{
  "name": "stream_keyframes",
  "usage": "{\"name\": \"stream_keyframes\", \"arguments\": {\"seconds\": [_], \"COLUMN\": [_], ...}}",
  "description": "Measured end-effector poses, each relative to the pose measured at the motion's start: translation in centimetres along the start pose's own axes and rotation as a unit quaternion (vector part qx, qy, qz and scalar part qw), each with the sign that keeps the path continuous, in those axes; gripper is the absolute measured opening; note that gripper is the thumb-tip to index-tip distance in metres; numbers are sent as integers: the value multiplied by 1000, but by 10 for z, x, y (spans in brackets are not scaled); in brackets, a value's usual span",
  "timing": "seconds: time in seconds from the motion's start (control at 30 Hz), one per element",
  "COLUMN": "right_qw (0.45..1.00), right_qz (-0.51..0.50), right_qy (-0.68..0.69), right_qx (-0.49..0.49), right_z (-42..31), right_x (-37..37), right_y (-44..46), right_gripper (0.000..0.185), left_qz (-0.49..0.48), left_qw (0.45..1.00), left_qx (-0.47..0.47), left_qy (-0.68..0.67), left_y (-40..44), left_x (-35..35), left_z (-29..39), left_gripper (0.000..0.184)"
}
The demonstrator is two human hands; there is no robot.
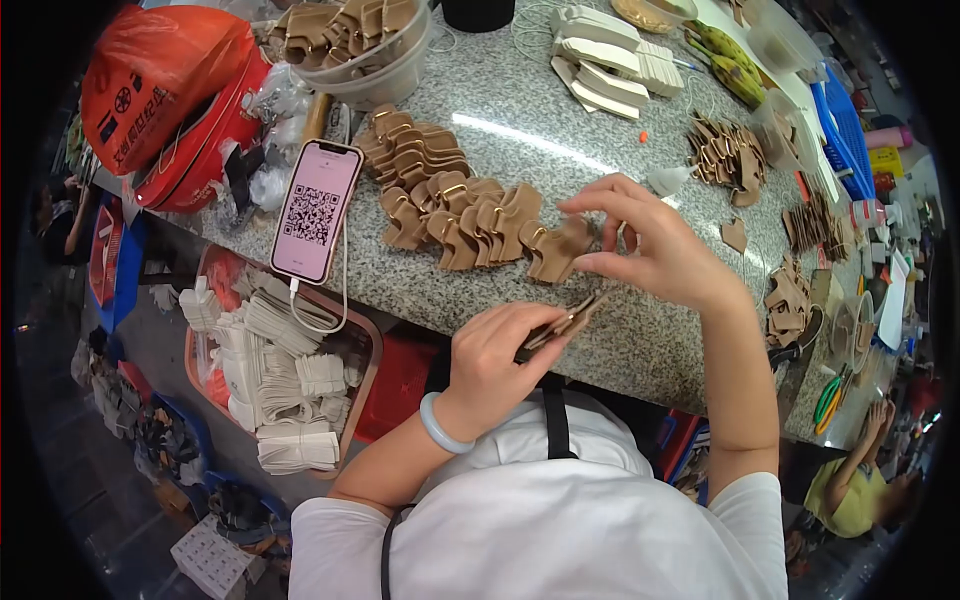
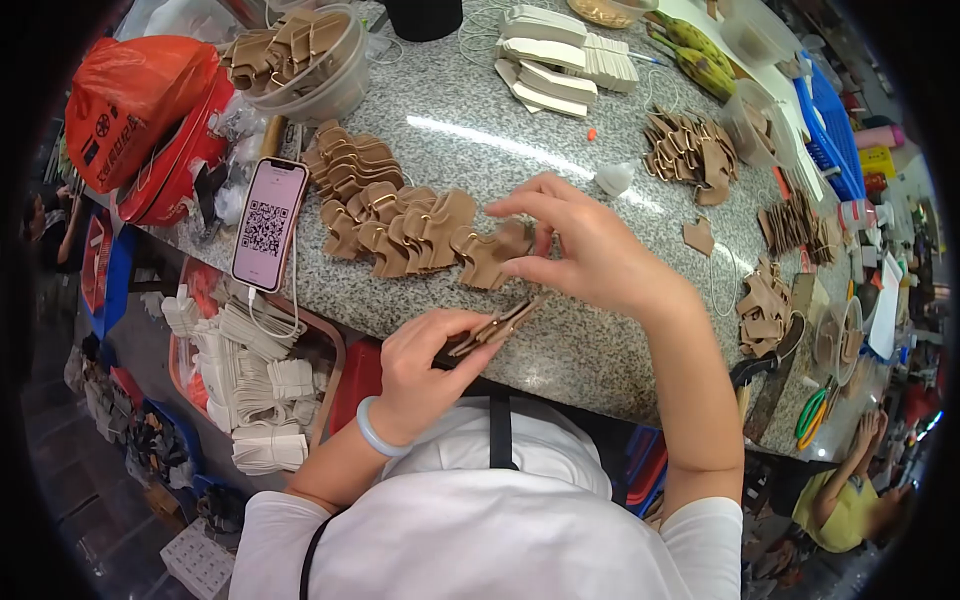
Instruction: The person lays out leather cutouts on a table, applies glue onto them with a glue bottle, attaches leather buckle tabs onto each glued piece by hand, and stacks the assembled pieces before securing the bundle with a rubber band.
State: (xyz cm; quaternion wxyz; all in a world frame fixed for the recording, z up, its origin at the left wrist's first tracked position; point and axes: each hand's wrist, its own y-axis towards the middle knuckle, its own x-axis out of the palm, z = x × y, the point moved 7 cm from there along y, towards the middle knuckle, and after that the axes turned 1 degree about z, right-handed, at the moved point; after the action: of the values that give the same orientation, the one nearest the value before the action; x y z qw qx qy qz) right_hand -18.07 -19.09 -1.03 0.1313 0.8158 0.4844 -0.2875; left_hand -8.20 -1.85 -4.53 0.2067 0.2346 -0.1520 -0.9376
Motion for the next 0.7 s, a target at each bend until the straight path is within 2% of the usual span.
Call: {"name": "stream_keyframes", "arguments": {"seconds": [0.03,0.1,0.13,0.23,0.3,0.37,0.43,0.47,0.5,0.57,0.6,0.63,0.7], "right_qw": [1000,995,997,996,996,986,994,999,999,993,988,988,991], "right_qz": [-3,-45,-42,-81,-90,-158,-78,-15,-15,34,49,47,7], "right_qy": [-1,-87,-56,3,11,52,65,-8,-7,-39,-57,-56,-74], "right_qx": [0,-21,-13,26,20,-26,-37,-30,-31,-107,-134,-136,-116], "right_z": [3,9,7,9,10,10,3,-6,-7,-10,-7,-5,1], "right_x": [4,18,19,17,14,16,5,1,8,17,22,22,26], "right_y": [2,5,3,-5,-5,-3,13,22,30,41,42,41,35], "right_gripper": [47,37,29,24,19,20,30,39,39,47,40,40,29], "left_qz": [4,7,8,54,44,29,34,38,39,44,45,55,70], "left_qw": [999,999,999,998,999,999,998,998,998,998,998,998,997], "left_qx": [32,31,34,-22,-10,12,13,13,13,-1,-1,-20,-44], "left_qy": [5,9,14,9,30,41,47,52,53,51,53,24,-3], "left_y": [1,0,-1,-6,-4,-4,-2,-2,-2,-3,-4,-5,-5], "left_x": [-1,-3,-4,-9,-8,-3,-6,-8,-9,-12,-12,-13,-17], "left_z": [3,1,1,-5,-6,-9,-6,-5,-5,-7,-7,-10,-14], "left_gripper": [33,33,33,41,41,41,42,44,44,46,46,50,54]}}
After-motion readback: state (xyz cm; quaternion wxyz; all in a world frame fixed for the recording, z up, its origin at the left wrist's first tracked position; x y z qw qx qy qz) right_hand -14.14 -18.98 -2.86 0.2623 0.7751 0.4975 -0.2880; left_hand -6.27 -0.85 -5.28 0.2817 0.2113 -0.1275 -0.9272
